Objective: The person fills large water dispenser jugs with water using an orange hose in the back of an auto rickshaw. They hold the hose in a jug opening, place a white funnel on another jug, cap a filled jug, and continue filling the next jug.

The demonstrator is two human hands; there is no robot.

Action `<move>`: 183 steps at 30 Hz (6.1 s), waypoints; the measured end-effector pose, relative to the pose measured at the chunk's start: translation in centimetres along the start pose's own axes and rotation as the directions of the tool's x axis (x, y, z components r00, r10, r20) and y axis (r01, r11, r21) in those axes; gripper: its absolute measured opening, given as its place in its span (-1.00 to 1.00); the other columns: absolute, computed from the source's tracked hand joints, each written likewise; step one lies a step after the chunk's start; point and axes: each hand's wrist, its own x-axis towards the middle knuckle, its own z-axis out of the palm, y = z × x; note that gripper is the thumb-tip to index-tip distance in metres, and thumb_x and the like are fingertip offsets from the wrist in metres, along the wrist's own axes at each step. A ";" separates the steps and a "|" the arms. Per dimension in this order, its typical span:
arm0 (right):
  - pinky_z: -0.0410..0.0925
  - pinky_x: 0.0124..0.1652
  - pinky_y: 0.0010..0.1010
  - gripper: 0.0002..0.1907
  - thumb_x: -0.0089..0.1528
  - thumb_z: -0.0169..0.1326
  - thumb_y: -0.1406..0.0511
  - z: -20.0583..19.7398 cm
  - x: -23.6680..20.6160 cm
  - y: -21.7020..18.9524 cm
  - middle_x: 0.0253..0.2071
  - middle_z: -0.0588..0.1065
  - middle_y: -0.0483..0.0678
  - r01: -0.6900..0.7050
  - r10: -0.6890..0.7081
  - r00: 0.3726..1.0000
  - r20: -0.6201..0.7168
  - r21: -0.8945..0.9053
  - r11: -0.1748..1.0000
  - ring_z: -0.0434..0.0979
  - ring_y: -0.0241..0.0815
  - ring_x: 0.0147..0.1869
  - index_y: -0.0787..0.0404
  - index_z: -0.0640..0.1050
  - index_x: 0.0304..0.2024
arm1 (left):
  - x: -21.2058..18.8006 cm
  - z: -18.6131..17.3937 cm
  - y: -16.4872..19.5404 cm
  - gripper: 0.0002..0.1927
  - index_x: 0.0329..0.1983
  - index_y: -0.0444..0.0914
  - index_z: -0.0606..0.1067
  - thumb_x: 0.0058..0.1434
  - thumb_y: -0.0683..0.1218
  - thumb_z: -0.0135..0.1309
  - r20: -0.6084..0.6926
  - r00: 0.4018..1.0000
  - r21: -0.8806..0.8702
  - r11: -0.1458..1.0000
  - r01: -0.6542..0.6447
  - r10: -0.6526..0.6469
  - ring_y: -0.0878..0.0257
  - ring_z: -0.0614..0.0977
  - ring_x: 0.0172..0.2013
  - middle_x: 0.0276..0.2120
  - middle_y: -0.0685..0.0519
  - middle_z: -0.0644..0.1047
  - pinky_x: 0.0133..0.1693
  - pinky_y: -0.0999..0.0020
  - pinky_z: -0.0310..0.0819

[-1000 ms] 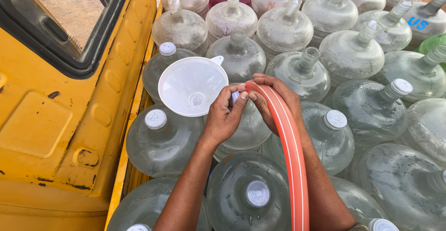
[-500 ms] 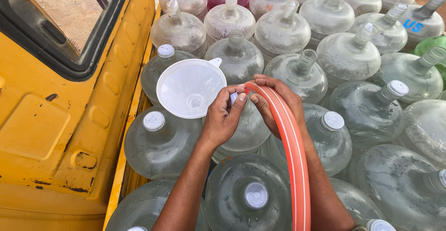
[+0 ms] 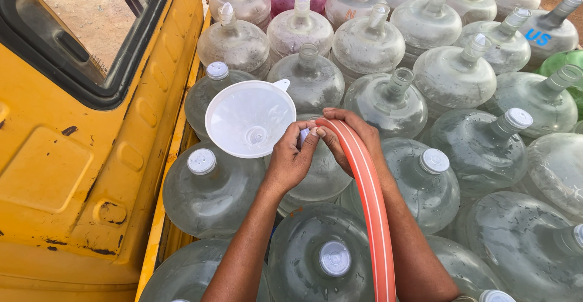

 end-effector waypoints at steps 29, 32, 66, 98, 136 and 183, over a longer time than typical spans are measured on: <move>0.52 0.06 -0.34 -0.59 0.24 0.28 0.21 -0.3 0.2 0.7 -0.05 0.67 0.00 0.016 -0.013 0.998 0.065 -0.039 0.999 0.70 -0.14 0.10 0.27 0.56 0.06 | 0.1 0.4 -0.7 -0.54 0.05 -0.30 0.50 0.37 0.17 0.03 0.000 0.999 0.059 0.998 0.035 -0.035 0.34 0.55 -0.35 -0.34 0.02 0.57 -0.30 0.35 0.49; 0.52 0.06 -0.33 -0.60 0.24 0.27 0.22 -0.3 0.2 0.7 -0.03 0.66 0.01 0.030 -0.028 0.997 0.067 -0.027 0.999 0.70 -0.13 0.11 0.28 0.56 0.07 | 0.1 0.3 -0.7 -0.54 0.05 -0.30 0.51 0.37 0.17 0.03 0.007 0.999 0.068 0.996 0.053 -0.053 0.33 0.53 -0.37 -0.37 0.01 0.55 -0.32 0.35 0.48; 0.52 0.08 -0.33 -0.59 0.25 0.27 0.20 -0.2 0.2 0.8 -0.02 0.66 0.01 0.043 -0.041 0.997 0.066 -0.033 0.999 0.69 -0.13 0.13 0.28 0.56 0.07 | 0.1 0.4 -0.7 -0.53 0.07 -0.30 0.50 0.37 0.17 0.03 -0.003 0.999 0.052 0.998 0.040 -0.040 0.32 0.57 -0.32 -0.30 0.00 0.59 -0.26 0.34 0.51; 0.53 0.06 -0.34 -0.57 0.25 0.27 0.22 -0.3 0.2 0.7 -0.06 0.67 0.01 0.018 -0.017 0.998 0.064 -0.003 1.000 0.70 -0.14 0.11 0.28 0.53 0.11 | 0.1 0.5 -0.8 -0.55 0.08 -0.31 0.50 0.38 0.14 0.03 -0.008 1.000 0.040 0.999 0.002 -0.002 0.32 0.59 -0.28 -0.24 -0.01 0.61 -0.23 0.34 0.53; 0.52 0.07 -0.34 -0.55 0.25 0.28 0.20 -0.3 0.2 1.3 0.02 0.64 0.02 0.036 -0.036 0.998 0.053 -0.010 0.999 0.69 -0.13 0.13 0.27 0.54 0.11 | 0.1 0.7 -0.9 -0.55 0.09 -0.30 0.49 0.38 0.14 0.02 -0.006 1.000 0.047 0.999 0.019 -0.018 0.30 0.61 -0.26 -0.22 -0.03 0.62 -0.21 0.32 0.54; 0.51 0.07 -0.32 -0.56 0.24 0.28 0.19 -0.5 0.3 0.9 0.04 0.63 0.03 0.038 -0.036 0.998 0.052 -0.035 0.999 0.68 -0.12 0.13 0.27 0.55 0.09 | 0.2 0.8 -1.3 -0.56 0.07 -0.31 0.50 0.39 0.13 0.03 -0.009 1.000 0.052 0.999 -0.008 0.008 0.30 0.60 -0.27 -0.21 -0.04 0.62 -0.22 0.32 0.53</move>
